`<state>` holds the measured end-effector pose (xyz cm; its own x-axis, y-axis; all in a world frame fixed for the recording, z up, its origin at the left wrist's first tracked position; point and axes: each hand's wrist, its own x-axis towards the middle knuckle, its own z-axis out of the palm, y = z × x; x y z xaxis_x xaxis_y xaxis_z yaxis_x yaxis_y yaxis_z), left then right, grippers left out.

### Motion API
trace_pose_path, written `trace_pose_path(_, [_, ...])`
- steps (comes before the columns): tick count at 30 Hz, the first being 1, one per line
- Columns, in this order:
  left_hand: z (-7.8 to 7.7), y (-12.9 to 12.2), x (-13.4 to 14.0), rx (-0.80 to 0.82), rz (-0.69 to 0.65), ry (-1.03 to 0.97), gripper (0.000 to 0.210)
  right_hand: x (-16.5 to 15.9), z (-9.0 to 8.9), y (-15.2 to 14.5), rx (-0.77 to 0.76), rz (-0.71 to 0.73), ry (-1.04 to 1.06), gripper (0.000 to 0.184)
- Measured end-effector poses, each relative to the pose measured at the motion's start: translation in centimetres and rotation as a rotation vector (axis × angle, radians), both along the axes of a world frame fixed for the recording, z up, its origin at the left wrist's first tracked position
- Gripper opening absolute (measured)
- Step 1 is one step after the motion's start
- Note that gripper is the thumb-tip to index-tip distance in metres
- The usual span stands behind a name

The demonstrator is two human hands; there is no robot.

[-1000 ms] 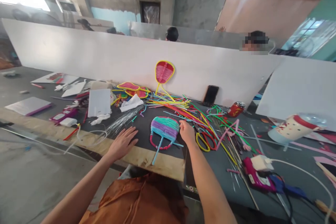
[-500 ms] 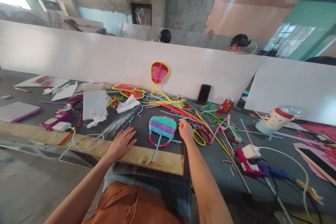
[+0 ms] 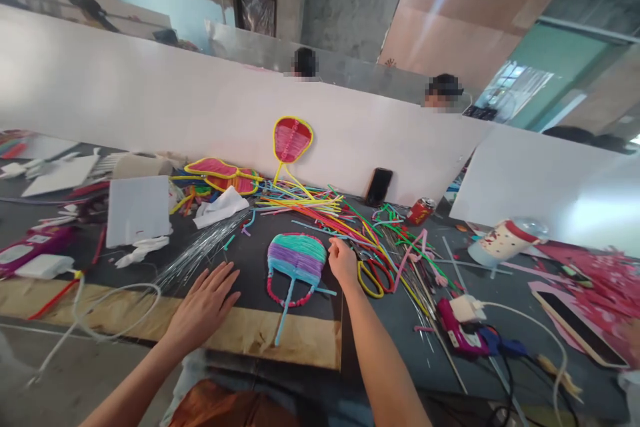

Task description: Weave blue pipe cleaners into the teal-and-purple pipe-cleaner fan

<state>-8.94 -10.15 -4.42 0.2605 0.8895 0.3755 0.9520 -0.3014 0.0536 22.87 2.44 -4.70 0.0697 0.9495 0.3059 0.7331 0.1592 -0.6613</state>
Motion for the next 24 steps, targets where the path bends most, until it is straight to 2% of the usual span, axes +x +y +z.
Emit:
trace_pose_path(8, [-0.5,0.2,-0.6,0.045,-0.054,0.102,0.046,-0.3,-0.4,1.0,-0.008,-0.039,0.038,0.033])
trace_pose_path(13, [-0.6,0.4,-0.7,0.067,-0.091,0.079,0.047,-0.4,-0.3,1.7,-0.013,-0.034,0.051,0.030])
trace_pose_path(20, [-0.1,0.4,-0.4,0.044,-0.054,0.065,0.047,0.1,-0.1,1.0,0.000,0.033,0.087,0.030])
trace_pose_path(24, [1.3,0.6,0.3,0.096,-0.091,0.079,0.042,0.7,-0.2,0.3,0.045,0.103,0.114,0.028])
